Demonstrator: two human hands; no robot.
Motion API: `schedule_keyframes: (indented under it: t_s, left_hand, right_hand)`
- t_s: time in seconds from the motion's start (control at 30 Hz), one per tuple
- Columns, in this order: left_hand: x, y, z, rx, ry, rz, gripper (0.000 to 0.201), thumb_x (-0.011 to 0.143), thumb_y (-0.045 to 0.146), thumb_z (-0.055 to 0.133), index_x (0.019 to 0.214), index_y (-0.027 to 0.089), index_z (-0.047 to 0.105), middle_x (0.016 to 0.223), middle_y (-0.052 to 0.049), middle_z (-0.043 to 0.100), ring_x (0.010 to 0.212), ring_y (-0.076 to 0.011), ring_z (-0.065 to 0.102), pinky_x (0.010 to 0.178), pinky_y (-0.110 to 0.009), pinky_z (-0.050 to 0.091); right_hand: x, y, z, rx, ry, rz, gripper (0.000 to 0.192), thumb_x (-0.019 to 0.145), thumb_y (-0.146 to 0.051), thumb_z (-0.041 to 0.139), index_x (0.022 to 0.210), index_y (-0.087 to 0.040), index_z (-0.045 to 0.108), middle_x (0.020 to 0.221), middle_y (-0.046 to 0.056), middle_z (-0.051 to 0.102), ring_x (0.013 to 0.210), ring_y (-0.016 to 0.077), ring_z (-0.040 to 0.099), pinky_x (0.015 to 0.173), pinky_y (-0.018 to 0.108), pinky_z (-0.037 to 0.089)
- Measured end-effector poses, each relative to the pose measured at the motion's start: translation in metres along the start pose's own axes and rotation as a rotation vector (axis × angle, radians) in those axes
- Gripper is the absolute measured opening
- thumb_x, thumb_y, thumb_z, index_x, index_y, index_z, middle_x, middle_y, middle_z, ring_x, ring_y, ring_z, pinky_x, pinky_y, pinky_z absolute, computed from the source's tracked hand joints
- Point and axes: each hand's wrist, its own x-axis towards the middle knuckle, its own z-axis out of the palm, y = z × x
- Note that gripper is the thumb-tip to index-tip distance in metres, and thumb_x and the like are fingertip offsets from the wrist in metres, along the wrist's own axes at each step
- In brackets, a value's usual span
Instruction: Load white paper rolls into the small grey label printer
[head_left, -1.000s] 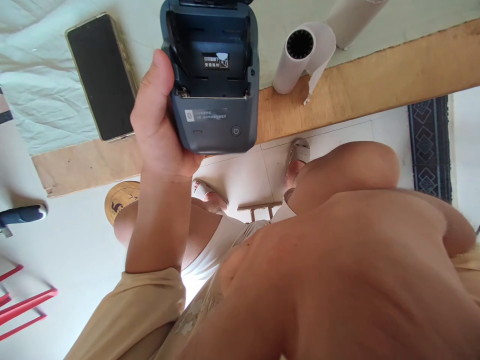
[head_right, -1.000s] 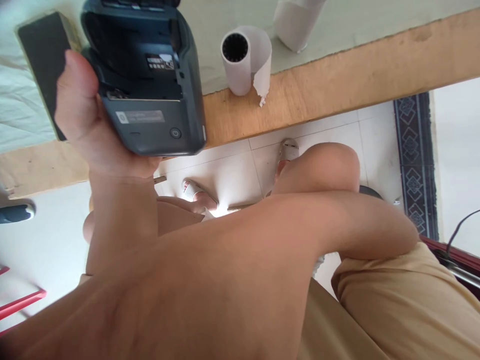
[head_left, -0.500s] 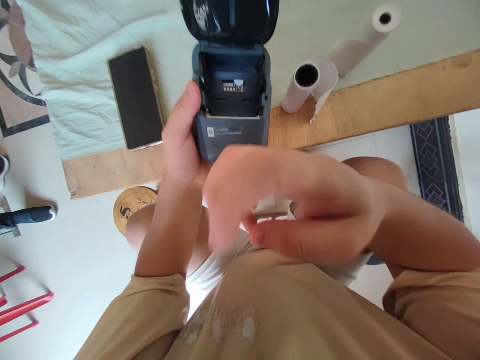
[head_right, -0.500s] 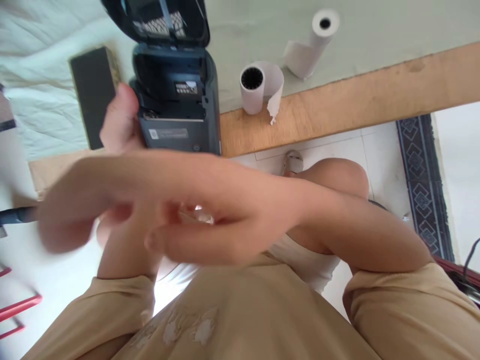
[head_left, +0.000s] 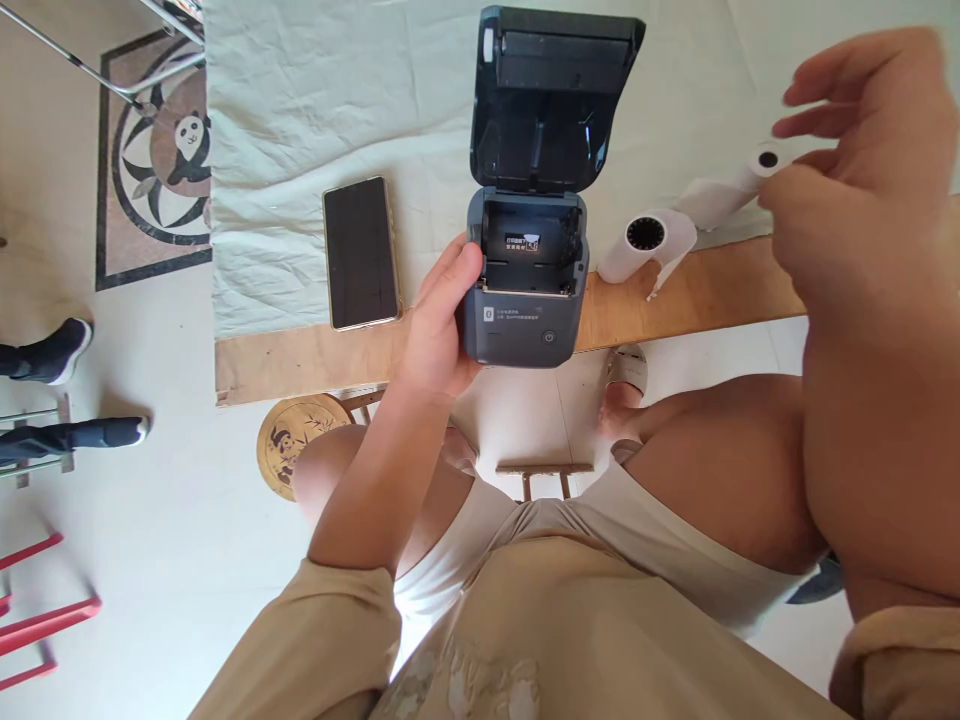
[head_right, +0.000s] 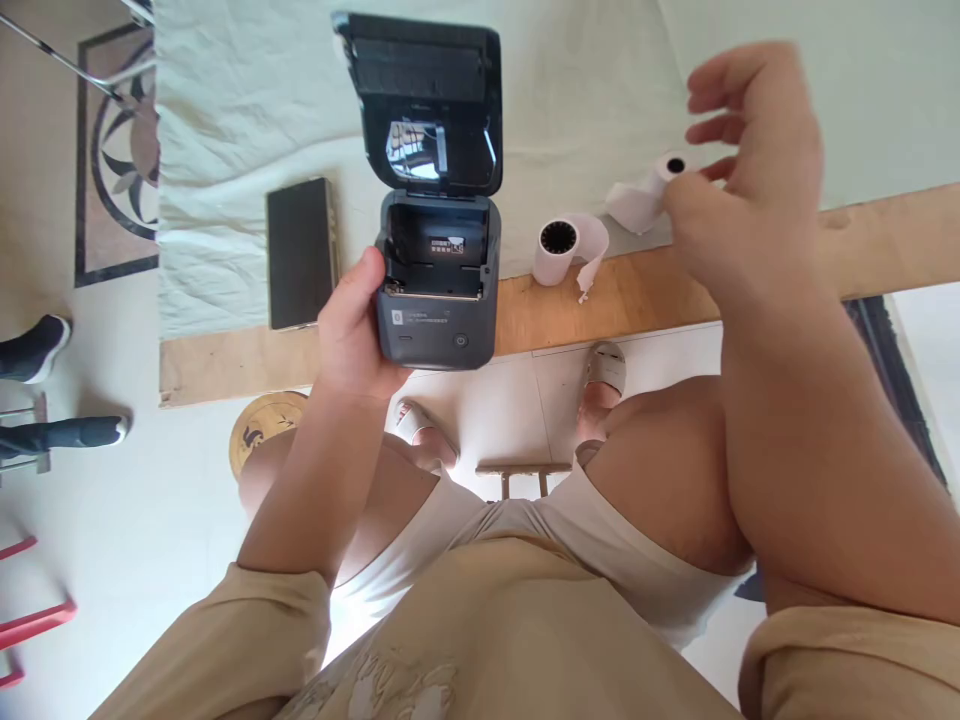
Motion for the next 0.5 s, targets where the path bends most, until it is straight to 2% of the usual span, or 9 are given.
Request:
schedule_keyframes:
  t_s: [0.07,0.13,0.2,0.27,0.33,0.4,0.5]
  left_hand:
    - [-0.001,0.002,0.002,0.006,-0.001,-0.012,0.052,0.116,0.084,0.078,0.117,0.034,0.092,0.134,-0.007,0.099,0.172,-0.0423,0.077,0.135,-0.054,0.07]
    - [0.0,0.002,0.005,-0.003,-0.012,-0.025,0.052,0.116,0.084,0.078,0.115,0.034,0.09,0.129,-0.008,0.099,0.172,-0.0431,0.077,0.136,-0.057,0.071]
    - [0.002,-0.001,0.008,-0.015,-0.014,-0.022,0.054,0.117,0.085,0.075,0.115,0.033,0.089,0.126,-0.01,0.098,0.171,-0.0427,0.078,0.135,-0.057,0.071]
    - [0.005,-0.004,0.009,-0.03,-0.004,-0.008,0.055,0.118,0.085,0.073,0.115,0.032,0.088,0.126,-0.01,0.098,0.171,-0.0421,0.079,0.134,-0.056,0.073]
    - [0.007,-0.006,0.008,-0.046,-0.009,-0.009,0.054,0.118,0.084,0.074,0.116,0.032,0.087,0.128,-0.01,0.098,0.169,-0.0418,0.08,0.131,-0.055,0.074]
    - [0.007,-0.006,0.005,-0.05,-0.033,-0.017,0.052,0.117,0.083,0.077,0.117,0.033,0.088,0.128,-0.01,0.097,0.166,-0.0413,0.083,0.127,-0.053,0.075]
    - [0.007,-0.004,0.002,-0.042,-0.061,-0.02,0.045,0.12,0.075,0.075,0.12,0.033,0.089,0.126,-0.009,0.096,0.161,-0.0389,0.085,0.124,-0.052,0.076]
  right_hand:
    - [0.002,0.001,0.008,-0.026,-0.042,0.161,0.076,0.081,0.002,0.089,0.15,-0.028,0.084,0.163,0.014,0.078,0.127,0.023,0.077,0.081,0.035,0.051]
    - [0.008,0.002,0.013,-0.074,-0.135,0.246,0.077,0.076,0.0,0.099,0.148,-0.025,0.088,0.159,0.015,0.081,0.112,0.0181,0.074,0.076,0.036,0.047]
    - [0.015,0.008,0.016,-0.13,-0.23,0.295,0.081,0.073,-0.012,0.113,0.15,-0.024,0.089,0.158,0.016,0.081,0.095,0.0132,0.067,0.072,0.038,0.045]
    - [0.019,0.017,0.018,-0.148,-0.27,0.285,0.087,0.07,-0.025,0.121,0.151,-0.024,0.089,0.158,0.017,0.08,0.083,0.0095,0.06,0.068,0.039,0.043]
    - [0.017,0.024,0.022,-0.129,-0.239,0.228,0.087,0.07,-0.03,0.123,0.15,-0.026,0.088,0.155,0.015,0.081,0.079,0.0088,0.058,0.068,0.039,0.044]
    - [0.01,0.029,0.027,-0.115,-0.197,0.203,0.091,0.069,-0.026,0.124,0.15,-0.028,0.084,0.138,0.009,0.084,0.078,0.0104,0.059,0.07,0.039,0.046]
    - [0.003,0.036,0.032,0.028,-0.092,0.202,0.105,0.071,-0.017,0.121,0.165,-0.034,0.074,0.126,0.003,0.083,0.076,0.0097,0.059,0.07,0.037,0.045]
